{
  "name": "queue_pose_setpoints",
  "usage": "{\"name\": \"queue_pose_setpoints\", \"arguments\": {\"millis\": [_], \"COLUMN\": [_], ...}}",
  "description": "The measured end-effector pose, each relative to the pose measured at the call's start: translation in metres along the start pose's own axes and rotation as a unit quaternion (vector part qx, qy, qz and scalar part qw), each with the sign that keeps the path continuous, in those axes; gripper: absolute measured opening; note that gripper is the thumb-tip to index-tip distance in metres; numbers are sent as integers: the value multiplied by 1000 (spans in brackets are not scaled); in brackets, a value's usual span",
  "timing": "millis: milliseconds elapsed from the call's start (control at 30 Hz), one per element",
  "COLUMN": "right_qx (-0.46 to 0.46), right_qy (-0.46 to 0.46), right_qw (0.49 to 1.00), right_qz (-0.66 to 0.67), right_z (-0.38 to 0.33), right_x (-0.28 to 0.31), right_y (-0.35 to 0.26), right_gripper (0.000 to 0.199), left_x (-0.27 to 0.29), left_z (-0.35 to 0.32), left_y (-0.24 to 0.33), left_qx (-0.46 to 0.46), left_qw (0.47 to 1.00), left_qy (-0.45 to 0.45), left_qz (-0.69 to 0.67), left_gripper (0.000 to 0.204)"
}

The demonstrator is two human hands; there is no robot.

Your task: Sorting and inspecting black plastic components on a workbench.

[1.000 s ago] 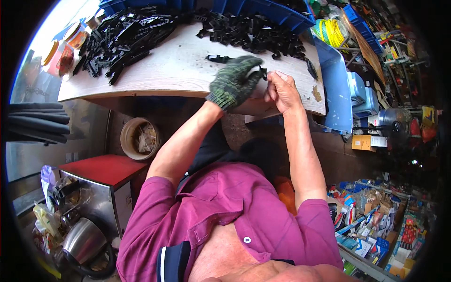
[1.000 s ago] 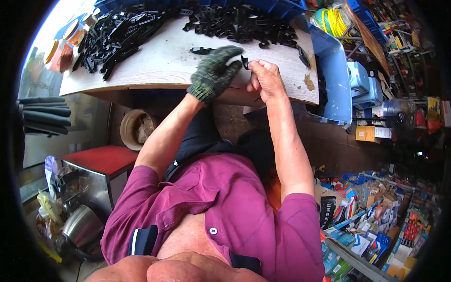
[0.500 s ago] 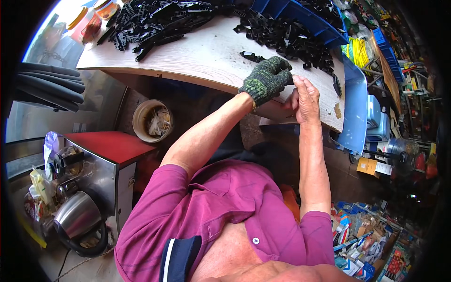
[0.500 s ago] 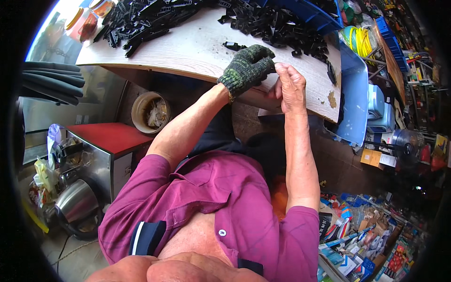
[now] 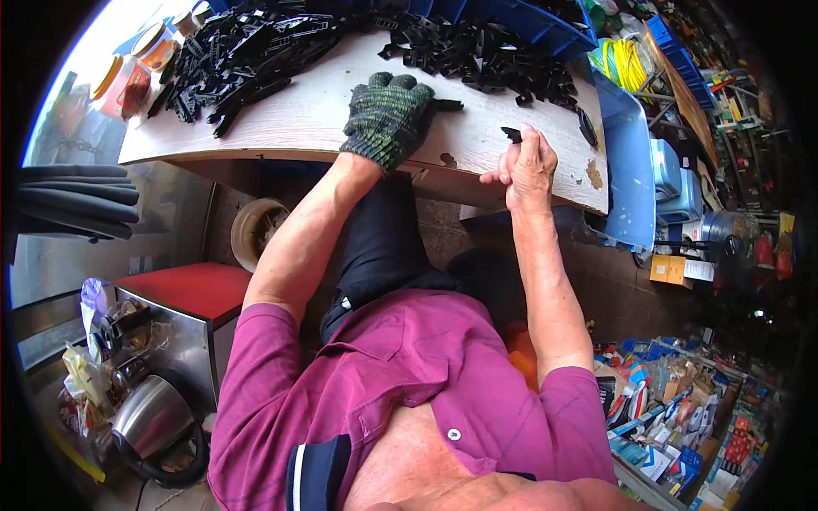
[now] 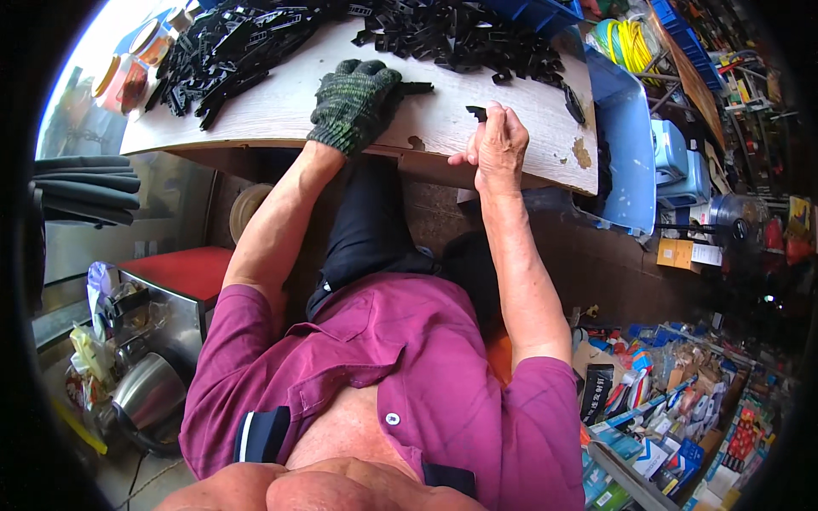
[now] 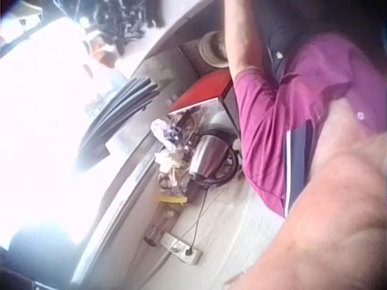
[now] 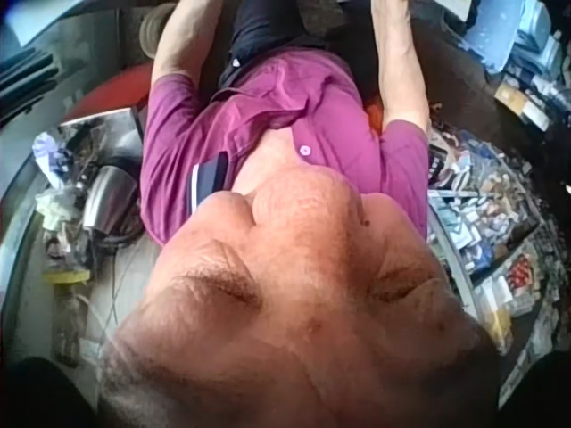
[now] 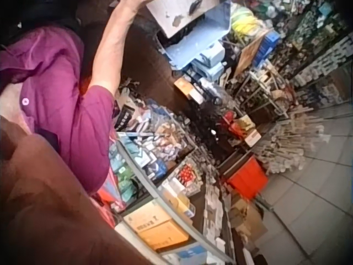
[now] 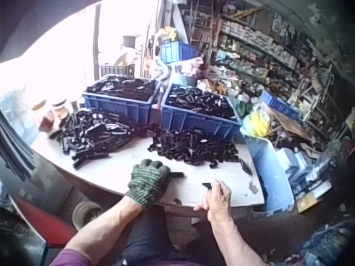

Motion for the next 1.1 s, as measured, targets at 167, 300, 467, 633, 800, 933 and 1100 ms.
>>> {"name": "queue_pose_setpoints", "arguments": {"millis": [167,300,467,633,800,933,1100], "right_qx": [-29,-18,59,27,24,59,101], "right_qy": [66,90,125,118,140,143,137], "right_qw": [997,995,990,992,990,987,983], "right_qz": [34,40,16,31,14,-47,-75], "right_z": [-3,3,8,-2,-3,-1,-3], "right_x": [3,14,18,15,20,16,27], "right_y": [2,7,3,1,2,3,-6], "right_gripper": [29,33,33,32,32,32,31], "left_x": [4,-6,-17,-43,-44,-44,-37], "left_z": [-6,-10,-13,-23,-24,-28,-24], "left_y": [23,36,56,56,60,73,86], "left_qx": [-2,44,82,229,332,202,266], "left_qw": [995,964,895,813,770,837,841], "left_qy": [23,3,17,-32,-93,68,37], "left_qz": [-99,-260,-439,-534,-537,-504,-469], "left_gripper": [17,18,23,23,23,26,32]}}
Point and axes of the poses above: each hand's wrist, its own z-axis towards the middle knuckle, its own x-axis out of the back of the hand, y = z × x, the point moved 9 cm from there along z, towards the middle knuckle, and after that the axes turned 9 degrees about y, right-handed, at the moved point
